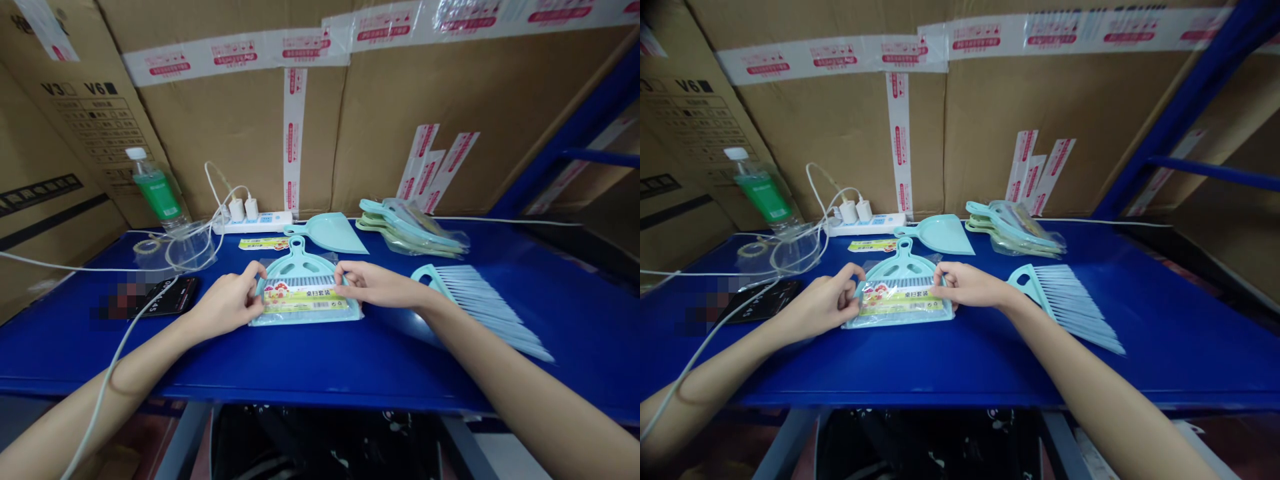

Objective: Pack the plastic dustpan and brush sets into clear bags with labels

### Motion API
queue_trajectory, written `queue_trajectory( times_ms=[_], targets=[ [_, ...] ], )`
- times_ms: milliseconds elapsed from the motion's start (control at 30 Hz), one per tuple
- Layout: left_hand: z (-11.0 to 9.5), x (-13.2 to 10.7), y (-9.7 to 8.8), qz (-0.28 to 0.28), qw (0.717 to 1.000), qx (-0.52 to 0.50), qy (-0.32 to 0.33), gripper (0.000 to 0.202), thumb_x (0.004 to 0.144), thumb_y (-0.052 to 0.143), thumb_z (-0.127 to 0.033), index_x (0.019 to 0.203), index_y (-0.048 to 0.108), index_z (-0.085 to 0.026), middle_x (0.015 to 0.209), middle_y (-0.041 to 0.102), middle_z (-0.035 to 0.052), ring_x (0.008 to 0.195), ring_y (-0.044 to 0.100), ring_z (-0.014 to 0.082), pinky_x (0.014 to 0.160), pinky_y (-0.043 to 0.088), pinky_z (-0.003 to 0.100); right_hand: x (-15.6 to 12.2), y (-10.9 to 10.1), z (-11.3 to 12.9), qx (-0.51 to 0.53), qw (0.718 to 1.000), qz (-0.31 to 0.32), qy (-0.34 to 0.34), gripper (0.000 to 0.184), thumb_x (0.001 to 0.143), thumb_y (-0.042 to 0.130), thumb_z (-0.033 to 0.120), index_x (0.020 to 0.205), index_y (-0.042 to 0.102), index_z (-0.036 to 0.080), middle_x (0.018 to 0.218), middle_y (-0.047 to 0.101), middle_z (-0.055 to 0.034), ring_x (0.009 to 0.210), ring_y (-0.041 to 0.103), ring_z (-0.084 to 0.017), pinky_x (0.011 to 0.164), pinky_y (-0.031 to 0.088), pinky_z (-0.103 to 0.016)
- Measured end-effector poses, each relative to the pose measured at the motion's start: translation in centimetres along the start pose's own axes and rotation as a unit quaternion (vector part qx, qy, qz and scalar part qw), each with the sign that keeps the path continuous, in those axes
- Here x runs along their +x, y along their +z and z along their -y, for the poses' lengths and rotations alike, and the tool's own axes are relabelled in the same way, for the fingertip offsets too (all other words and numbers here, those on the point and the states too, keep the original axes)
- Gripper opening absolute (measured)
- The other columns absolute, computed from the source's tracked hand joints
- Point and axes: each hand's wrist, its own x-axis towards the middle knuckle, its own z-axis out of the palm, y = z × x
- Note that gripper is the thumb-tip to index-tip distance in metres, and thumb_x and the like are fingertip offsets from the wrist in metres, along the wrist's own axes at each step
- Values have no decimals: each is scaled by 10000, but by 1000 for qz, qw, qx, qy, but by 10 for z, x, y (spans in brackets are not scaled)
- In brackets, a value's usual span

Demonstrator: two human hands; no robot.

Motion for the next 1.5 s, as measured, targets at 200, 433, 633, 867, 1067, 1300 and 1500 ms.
queue_trajectory(
  times_ms=[200, 433, 633, 867, 1067, 1300, 1500],
  targets=[
    [-1, 0, -2, 8, 1000, 12, -5, 224, 731, 433, -185, 943, 372, -227, 489, 414, -132, 416, 466, 120, 498, 269, 234, 2, 1, -3, 14, 1000, 5, 6, 165, 736, 576, 298, 770, 442, 207, 522, 463, 85, 476, 532, -110, 494, 442, -241],
    [-2, 0, -2, 12, 1000, 18, -3, 227, 727, 427, -179, 942, 368, -220, 484, 407, -132, 407, 455, 121, 490, 262, 232, 4, 1, -8, -35, 999, 2, -17, 176, 647, 521, 135, 785, 443, 212, 482, 436, 110, 440, 522, -107, 469, 401, -216],
    [-1, -1, -1, -6, 1000, -12, 1, 208, 725, 431, -185, 919, 366, -227, 483, 415, -132, 408, 460, 111, 487, 277, 223, 7, 3, -11, -32, 999, -1, -9, 201, 616, 506, 109, 768, 430, 217, 467, 417, 121, 417, 490, -97, 463, 399, -219],
    [-6, -1, -5, -68, 995, -79, -9, 159, 714, 432, -210, 861, 372, -229, 471, 419, -133, 392, 430, 89, 477, 312, 207, 3, 0, -5, 20, 999, -37, -16, 121, 708, 540, 191, 774, 441, 217, 498, 355, 108, 438, 423, -86, 467, 395, -228],
    [-9, -1, -9, -112, 987, -107, -34, 112, 670, 438, -219, 781, 425, -215, 468, 475, -105, 410, 448, 88, 480, 350, 205, 3, 2, 4, 183, 973, -144, -10, 183, 814, 567, 316, 923, 450, 228, 649, 445, 64, 581, 504, -112, 538, 451, -250],
    [-11, 1, -8, -133, 982, -116, -66, 15, 655, 433, -221, 656, 434, -206, 455, 452, -88, 401, 392, 76, 447, 318, 193, 14, 29, 11, 431, 882, -188, -23, 450, 767, 654, 340, 1154, 463, 213, 1007, 631, -67, 1003, 591, -215, 830, 502, -343],
    [-14, 1, -6, -157, 979, -122, -50, 37, 693, 422, -222, 679, 451, -204, 487, 477, -79, 437, 436, 84, 471, 345, 200, 17, 45, 13, 459, 871, -147, -94, 470, 704, 683, 316, 1147, 534, 265, 1102, 643, -46, 1097, 560, -239, 908, 497, -390]
  ],
)
